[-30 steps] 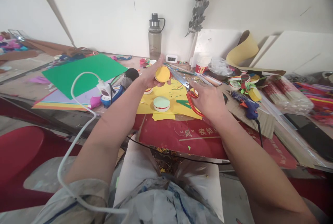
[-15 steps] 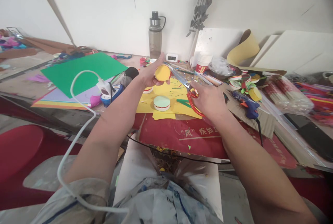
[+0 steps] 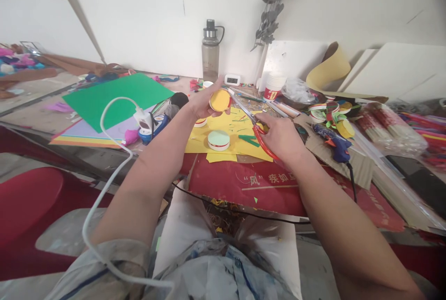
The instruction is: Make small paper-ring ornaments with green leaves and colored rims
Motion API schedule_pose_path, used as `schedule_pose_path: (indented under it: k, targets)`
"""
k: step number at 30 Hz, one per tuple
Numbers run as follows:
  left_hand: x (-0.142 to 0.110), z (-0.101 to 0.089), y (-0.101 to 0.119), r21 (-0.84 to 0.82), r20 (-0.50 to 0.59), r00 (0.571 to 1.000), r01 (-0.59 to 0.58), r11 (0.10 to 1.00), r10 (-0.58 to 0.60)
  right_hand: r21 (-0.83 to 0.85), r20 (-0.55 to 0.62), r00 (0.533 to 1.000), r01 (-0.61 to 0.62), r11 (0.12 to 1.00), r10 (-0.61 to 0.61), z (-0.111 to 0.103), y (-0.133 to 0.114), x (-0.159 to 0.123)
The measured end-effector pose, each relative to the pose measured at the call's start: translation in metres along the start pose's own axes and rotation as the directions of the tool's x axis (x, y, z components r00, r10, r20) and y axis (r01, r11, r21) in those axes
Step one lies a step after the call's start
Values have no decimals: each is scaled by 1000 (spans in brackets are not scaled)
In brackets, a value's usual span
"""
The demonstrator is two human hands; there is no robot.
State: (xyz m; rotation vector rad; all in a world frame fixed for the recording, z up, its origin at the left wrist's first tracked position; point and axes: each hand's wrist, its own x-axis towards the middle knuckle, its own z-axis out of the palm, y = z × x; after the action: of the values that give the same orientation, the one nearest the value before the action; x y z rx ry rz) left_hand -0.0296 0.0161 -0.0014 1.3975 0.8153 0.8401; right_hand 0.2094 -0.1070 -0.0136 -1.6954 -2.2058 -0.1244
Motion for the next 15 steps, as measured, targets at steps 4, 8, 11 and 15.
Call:
schedule_pose_path:
  k: [4,8,11,15]
  targets:
    - [-1,0,1,9,3,1000,19,1000,-19,43,-15,1000,15,999,-15,1,3,0]
    - [-1,-1,0,11,23,1000,2,1000,-3,123,-48,998,53,991,-47,4,7,1]
    - [1,-2,-1,-10,84,995,-47,999,48,233,-94,994,72,970,-51,8,11,2]
    - [3,-3,-4,-45,133,986,-91,995,97,344,-161,986,104,933,-51,16,14,3]
